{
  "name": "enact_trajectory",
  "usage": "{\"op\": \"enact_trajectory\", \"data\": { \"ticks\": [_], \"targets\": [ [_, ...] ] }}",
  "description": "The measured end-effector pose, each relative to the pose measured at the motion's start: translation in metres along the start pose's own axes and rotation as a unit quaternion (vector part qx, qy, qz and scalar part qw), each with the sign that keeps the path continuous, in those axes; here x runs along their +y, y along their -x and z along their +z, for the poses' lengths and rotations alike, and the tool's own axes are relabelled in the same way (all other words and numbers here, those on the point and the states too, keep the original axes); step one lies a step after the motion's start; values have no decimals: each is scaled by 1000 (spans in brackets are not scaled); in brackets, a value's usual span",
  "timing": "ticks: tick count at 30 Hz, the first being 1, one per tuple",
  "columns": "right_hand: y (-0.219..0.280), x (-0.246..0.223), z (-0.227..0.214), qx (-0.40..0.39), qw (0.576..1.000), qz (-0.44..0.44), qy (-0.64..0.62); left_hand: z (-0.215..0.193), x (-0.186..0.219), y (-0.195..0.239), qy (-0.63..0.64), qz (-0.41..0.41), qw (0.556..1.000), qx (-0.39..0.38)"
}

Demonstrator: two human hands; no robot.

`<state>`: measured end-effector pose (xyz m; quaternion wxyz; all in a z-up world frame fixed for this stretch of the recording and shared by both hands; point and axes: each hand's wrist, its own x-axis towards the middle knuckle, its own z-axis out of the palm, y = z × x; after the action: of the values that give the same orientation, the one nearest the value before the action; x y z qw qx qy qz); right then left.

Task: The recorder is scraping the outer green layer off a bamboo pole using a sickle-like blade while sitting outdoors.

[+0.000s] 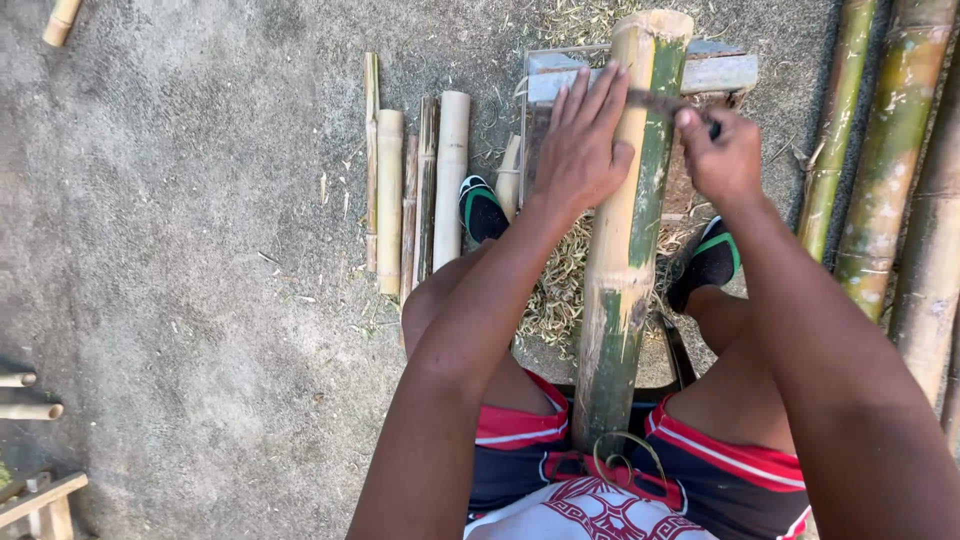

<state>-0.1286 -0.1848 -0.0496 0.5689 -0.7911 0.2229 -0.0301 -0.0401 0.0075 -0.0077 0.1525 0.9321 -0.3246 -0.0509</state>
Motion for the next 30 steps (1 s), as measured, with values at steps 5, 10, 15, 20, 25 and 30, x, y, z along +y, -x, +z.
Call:
{"op": "enact_trajectory", "data": {
  "ticks": [5,10,15,20,25,30],
  "targets": [
    [-52,1,4,15,998,1,-59,8,-18,-60,-64,12,998,-12],
    [-66,1,6,30,995,-13,-99,-10,-21,-72,-40,39,998,23],
    [-69,25,11,89,985,-136,58,-19,-18,-63,-15,53,997,61],
    [-63,-3,10,57,996,-71,23,-28,-19,-55,-22,51,996,72],
    [-60,-6,8,22,999,-46,1,-32,-9,-52,-34,8,999,20],
    [-60,-1,10,37,997,-48,50,-28,-9,-52,-54,2,998,15]
  ]
}}
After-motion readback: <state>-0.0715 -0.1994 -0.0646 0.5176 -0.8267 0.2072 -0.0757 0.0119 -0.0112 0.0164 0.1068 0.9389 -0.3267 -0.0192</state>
